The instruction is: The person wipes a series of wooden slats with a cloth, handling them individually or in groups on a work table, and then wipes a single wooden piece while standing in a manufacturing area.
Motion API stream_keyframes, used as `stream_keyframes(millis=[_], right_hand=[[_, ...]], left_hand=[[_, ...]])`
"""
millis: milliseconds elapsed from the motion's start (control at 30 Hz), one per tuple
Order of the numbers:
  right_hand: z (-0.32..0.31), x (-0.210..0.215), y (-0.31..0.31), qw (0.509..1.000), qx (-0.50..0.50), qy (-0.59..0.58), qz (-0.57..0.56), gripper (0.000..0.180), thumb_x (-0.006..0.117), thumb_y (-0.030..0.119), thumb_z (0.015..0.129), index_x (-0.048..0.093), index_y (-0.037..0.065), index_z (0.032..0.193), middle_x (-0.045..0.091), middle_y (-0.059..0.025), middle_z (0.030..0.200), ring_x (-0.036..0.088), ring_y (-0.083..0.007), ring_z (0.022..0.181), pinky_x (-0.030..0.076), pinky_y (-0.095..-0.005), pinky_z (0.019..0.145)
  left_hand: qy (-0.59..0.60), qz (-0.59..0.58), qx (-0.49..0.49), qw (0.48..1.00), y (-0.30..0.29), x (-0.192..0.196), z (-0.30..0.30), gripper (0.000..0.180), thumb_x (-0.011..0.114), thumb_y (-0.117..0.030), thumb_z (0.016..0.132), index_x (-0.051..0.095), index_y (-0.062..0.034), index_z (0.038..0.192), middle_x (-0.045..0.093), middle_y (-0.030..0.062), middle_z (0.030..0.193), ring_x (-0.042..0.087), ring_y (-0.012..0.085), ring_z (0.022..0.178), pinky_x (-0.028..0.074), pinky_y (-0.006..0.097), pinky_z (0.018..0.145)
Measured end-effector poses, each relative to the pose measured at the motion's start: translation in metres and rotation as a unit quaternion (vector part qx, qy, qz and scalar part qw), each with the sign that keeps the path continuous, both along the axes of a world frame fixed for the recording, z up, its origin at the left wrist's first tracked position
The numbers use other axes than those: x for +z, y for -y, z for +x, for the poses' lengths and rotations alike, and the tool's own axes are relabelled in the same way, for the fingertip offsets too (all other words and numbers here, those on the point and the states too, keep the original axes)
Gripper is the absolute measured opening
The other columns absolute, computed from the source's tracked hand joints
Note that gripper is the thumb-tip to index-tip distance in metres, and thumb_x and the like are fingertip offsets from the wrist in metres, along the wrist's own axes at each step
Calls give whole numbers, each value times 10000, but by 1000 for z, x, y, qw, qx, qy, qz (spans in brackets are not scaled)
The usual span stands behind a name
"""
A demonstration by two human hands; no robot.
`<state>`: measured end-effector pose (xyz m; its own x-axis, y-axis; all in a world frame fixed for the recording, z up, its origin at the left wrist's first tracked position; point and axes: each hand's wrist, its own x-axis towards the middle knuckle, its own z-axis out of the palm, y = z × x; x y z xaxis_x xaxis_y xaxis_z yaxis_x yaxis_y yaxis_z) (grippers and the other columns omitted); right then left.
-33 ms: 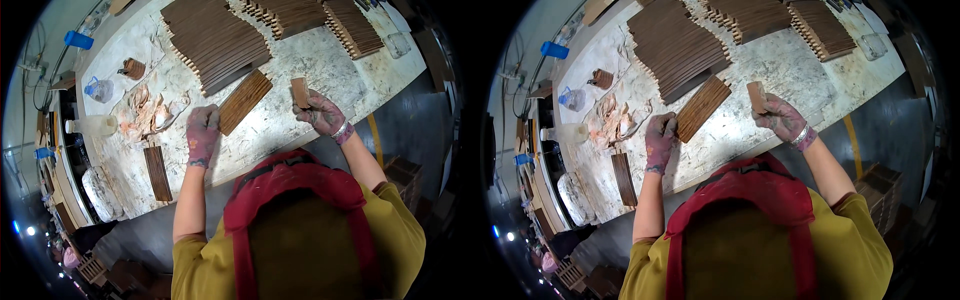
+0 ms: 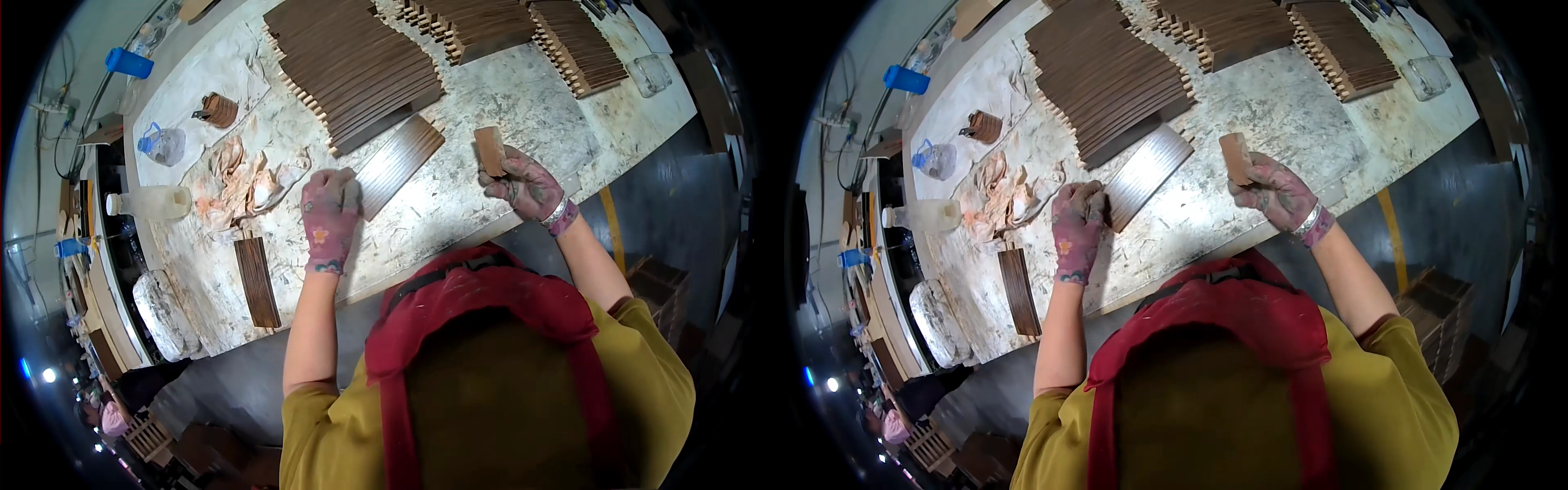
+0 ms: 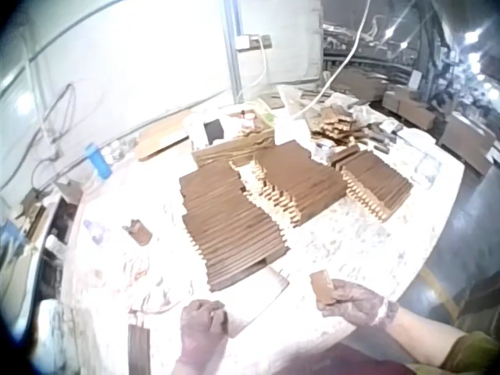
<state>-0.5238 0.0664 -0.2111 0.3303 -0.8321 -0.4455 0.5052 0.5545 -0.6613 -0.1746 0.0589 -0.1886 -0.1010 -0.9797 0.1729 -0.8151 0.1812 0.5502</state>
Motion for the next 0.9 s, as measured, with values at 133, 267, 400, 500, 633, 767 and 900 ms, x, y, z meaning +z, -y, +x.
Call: stream_keyframes(millis=[133, 267, 400, 500, 633, 767, 900], right_hand=[[15, 19, 7, 989, 3, -147, -10, 486, 623, 273, 928, 512, 43, 1341, 621, -59, 1003, 612, -130, 873, 524, -277, 755], [29, 32, 16, 969, 35, -224, -100, 524, 607, 330, 933, 524, 15, 1344, 575, -17, 963, 502, -77, 780, 429, -227, 667], [45, 47, 28, 953, 50, -264, -142, 544, 598, 348, 934, 529, -10, 1339, 625, -103, 1174, 589, -151, 1031, 463, -259, 890], [36, 30, 44, 872, 111, -398, -263, 560, 586, 360, 938, 525, -35, 1330, 604, -151, 1275, 575, -210, 1157, 427, -293, 997], [35, 11, 46, 850, 126, -436, -266, 571, 573, 363, 926, 528, -48, 1321, 605, -176, 1269, 576, -239, 1164, 428, -318, 1003], [40, 9, 43, 856, 123, -430, -259, 604, 586, 381, 906, 525, -59, 1315, 612, -203, 1253, 588, -257, 1149, 435, -326, 994], [42, 5, 33, 847, 103, -443, -274, 605, 609, 368, 893, 529, -66, 1307, 625, -208, 1227, 610, -259, 1105, 452, -323, 967]], left_hand=[[53, 24, -47, 997, 2, 21, -34, 488, 700, -314, 809, 617, -21, 1191, 610, 157, 1194, 556, 343, 1123, 437, 415, 971], [120, -47, -87, 988, -1, -14, -53, 663, 736, -261, 747, 512, -53, 1335, 526, 178, 1302, 486, 370, 1202, 411, 459, 1004], [53, -10, -130, 990, -19, -11, -54, 635, 745, -213, 740, 535, -57, 1318, 534, 174, 1281, 488, 369, 1185, 412, 456, 999], [37, -32, -132, 990, -22, -11, -54, 604, 753, -203, 734, 560, -65, 1290, 547, 168, 1258, 507, 372, 1156, 425, 454, 984], [32, -37, -128, 991, -20, -13, -54, 598, 752, -202, 736, 564, -77, 1290, 555, 163, 1248, 520, 371, 1145, 430, 450, 977], [37, -21, -119, 992, -22, -14, -54, 595, 748, -210, 746, 562, -88, 1298, 551, 154, 1263, 518, 361, 1157, 433, 449, 967], [55, -3, -113, 992, -24, -12, -55, 597, 740, -220, 762, 553, -107, 1318, 540, 142, 1290, 508, 351, 1174, 430, 456, 965]])
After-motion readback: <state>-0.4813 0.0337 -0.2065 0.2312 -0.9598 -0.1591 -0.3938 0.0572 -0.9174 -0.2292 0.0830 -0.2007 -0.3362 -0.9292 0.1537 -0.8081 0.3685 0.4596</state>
